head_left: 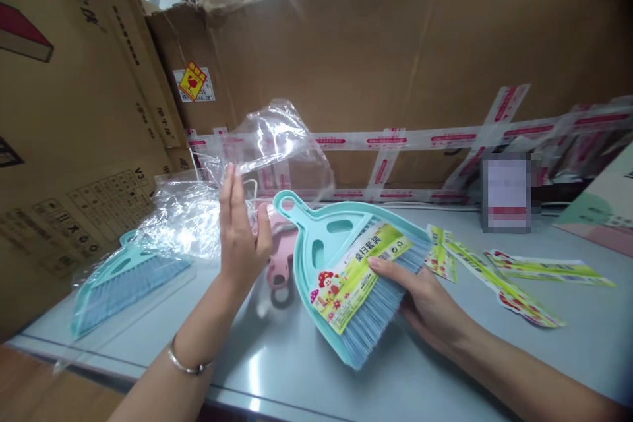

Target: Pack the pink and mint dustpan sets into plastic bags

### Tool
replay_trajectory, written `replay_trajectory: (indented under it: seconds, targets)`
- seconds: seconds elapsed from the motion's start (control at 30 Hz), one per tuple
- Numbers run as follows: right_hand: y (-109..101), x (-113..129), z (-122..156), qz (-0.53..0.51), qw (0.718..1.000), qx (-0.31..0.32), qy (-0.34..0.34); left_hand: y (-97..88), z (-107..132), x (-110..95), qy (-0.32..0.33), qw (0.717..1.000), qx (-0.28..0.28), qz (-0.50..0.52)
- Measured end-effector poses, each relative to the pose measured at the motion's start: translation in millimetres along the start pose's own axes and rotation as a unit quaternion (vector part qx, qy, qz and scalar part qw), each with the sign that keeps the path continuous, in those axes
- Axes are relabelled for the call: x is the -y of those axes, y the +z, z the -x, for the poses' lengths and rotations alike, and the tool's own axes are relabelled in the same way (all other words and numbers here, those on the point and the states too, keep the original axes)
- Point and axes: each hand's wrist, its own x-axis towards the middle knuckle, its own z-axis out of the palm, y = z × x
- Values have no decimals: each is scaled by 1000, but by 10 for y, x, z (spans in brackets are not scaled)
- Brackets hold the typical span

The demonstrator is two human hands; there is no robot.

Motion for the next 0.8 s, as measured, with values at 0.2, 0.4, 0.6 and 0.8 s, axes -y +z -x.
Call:
replay_trajectory:
  seconds: [0.2,0.4,0.6,0.8]
  targets:
    - [12,-12,-27,-12,999,-32,-9,90,105,-99,83,984,145,60]
    - [7,-26,-61,-20,995,-85,-38,102,165,-132,82,957,267,78]
    - [-34,-16,-89,24,999,-45,9,125,207,-74,-62,948,310,37]
    - [-152,34,-130,66,996,33,45,123,209,60,-107,944,306,55]
